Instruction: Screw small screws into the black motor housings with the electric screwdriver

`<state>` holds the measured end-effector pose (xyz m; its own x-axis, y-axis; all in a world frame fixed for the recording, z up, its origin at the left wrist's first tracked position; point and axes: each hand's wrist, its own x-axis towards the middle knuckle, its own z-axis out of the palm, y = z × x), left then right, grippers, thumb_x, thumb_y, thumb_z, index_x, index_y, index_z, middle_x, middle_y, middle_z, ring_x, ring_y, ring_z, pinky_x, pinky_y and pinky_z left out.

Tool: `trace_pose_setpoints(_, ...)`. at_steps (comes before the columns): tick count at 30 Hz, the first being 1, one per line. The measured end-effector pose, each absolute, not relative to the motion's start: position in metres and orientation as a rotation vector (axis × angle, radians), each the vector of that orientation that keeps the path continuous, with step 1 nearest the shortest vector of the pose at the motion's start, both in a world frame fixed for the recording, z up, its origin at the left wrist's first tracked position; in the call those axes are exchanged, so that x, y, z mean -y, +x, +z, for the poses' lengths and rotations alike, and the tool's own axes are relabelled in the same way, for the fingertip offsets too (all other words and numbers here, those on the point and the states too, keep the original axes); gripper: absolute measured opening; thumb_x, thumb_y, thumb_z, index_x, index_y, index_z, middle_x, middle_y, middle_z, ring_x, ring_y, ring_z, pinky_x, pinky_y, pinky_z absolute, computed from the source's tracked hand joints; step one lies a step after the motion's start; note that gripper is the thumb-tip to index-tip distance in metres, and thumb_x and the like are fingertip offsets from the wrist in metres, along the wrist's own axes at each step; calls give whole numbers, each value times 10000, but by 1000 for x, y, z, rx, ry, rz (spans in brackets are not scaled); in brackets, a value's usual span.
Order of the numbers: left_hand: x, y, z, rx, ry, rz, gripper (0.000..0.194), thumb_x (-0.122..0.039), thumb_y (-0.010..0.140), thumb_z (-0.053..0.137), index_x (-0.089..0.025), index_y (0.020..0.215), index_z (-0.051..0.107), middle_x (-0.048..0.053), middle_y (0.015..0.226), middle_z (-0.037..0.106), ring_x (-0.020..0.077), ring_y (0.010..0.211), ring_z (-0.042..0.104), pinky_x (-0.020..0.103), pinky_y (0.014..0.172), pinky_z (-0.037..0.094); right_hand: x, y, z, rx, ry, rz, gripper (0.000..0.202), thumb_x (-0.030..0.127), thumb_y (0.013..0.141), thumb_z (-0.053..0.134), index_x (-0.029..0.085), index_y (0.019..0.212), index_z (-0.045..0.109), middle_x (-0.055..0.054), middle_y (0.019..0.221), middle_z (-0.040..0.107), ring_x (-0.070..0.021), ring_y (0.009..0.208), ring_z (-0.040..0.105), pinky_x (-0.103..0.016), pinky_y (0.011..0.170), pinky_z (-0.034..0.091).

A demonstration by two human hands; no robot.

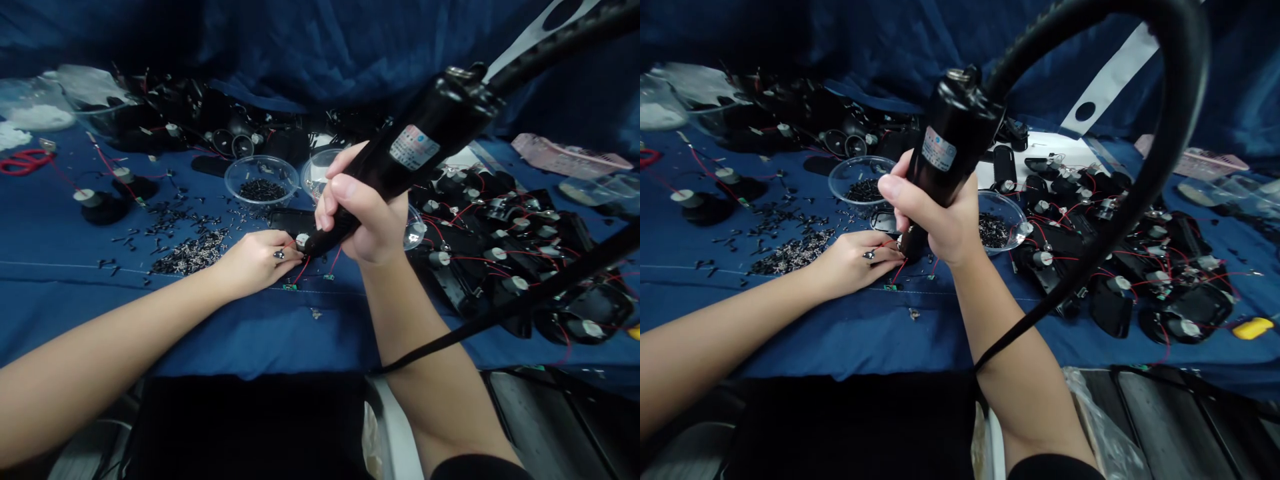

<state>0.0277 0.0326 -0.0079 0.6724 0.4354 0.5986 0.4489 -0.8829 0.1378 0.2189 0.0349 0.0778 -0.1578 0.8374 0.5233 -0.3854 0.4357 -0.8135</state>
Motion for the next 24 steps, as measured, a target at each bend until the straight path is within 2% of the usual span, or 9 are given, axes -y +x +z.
trace_pose_setpoints(3,-35,27,-8,734,-2870,-1016,211,-245,1034,634,-163,940,805,69,917,771,175,806,750,296,742,643,-34,217,76,1310,-498,1080,219,396,863,781,266,824,610,66,595,541,-126,446,489,-324,469,416)
trace_pose_setpoints(8,-37,27,-9,765,-2902,-1020,227,-265,1034,635,-174,930,815,65,892,764,166,781,738,287,732,634,-33,218,77,1337,-481,1124,252,357,850,807,260,784,585,64,580,551,-130,458,517,-319,480,423)
trace_pose_setpoints(13,-36,28,-9,809,-2923,-999,241,-271,1038,624,-178,922,813,59,894,765,165,783,736,290,739,631,-33,219,80,1370,-532,1136,239,394,813,829,260,847,634,69,604,579,-128,465,530,-322,479,465)
trace_pose_setpoints(20,-37,28,-9,808,-2944,-994,231,-264,1036,628,-167,922,802,60,911,768,173,807,738,294,766,629,-37,221,77,1356,-429,1194,143,296,838,810,243,854,679,51,612,607,-129,474,566,-303,475,469)
trace_pose_setpoints(24,-38,27,-10,829,-2982,-1023,187,-260,1033,636,-183,967,794,51,932,766,168,841,740,293,803,624,-44,221,74,1251,-580,1072,212,374,832,822,263,834,641,60,615,576,-137,488,560,-322,503,487)
